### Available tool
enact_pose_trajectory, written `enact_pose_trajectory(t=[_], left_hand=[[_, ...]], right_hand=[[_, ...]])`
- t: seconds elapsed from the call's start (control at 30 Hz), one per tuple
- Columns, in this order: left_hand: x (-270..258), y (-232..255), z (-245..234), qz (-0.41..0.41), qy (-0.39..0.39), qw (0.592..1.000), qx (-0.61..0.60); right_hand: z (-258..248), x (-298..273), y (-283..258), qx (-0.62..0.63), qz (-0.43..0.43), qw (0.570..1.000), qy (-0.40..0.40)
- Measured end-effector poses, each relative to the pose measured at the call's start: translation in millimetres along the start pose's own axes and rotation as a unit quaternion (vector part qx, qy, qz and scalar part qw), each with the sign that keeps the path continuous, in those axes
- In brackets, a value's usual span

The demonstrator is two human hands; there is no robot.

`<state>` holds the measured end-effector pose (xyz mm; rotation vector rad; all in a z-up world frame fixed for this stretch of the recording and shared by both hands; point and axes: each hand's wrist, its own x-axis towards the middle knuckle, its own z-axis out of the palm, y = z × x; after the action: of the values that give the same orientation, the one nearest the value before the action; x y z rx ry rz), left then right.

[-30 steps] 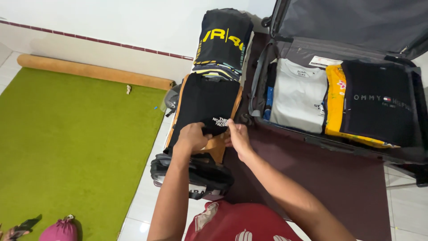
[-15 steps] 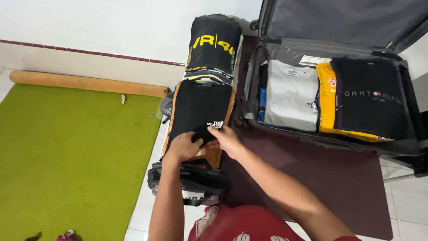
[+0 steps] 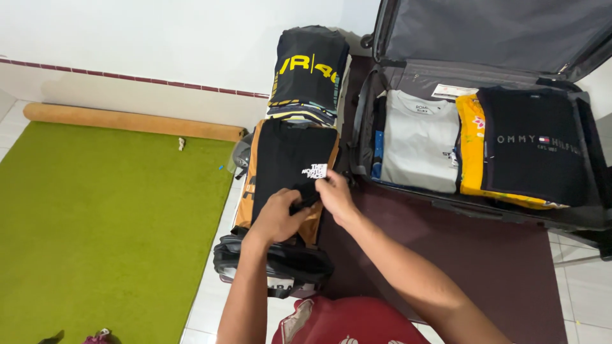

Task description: Packing various t-shirts and clothes into a suitcase on a table.

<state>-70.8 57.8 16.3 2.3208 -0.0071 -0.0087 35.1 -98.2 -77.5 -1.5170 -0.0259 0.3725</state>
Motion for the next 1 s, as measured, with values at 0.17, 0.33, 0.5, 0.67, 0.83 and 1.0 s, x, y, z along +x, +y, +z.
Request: enact_pose_trajectory(t=[0.17,0.33,0.5,0.67,0.83,1.0], left_hand=[[3.3,-2.4,0.6,0.03,-0.021,0.996,-0.086],[22.0,-76.7,44.3,-0.045,0.249,0.953,0.167],[28.8,-100.1,46.1,-0.218,0.215,0.948,0.09],[36.1,-102.4,19.5,-0.299,0.181,0.934,-0.067],[30.9,-97.5,-9.6,-0.339,0.041,0.843,-0.415],[29.5,-89.3,-0.7,-0.161,-0.021,0.55,-0.819]], right_hand=[[-22.5,6.5,18.9,0.031,0.021,0.999,0.013],[-22.4,-20.0,19.2,-0.028,0.165,0.986,-0.015],[-20.1,-29.6,22.3,-0.1,0.05,0.993,-0.021],[-16.7,-27.6,-0.5,0.068,0.026,0.993,-0.094],[-25.0,-32.4,-59.7,0.074,0.129,0.985,-0.09],[-52.5,-29.5,-88.3,0.126,0.224,0.964,-0.072]])
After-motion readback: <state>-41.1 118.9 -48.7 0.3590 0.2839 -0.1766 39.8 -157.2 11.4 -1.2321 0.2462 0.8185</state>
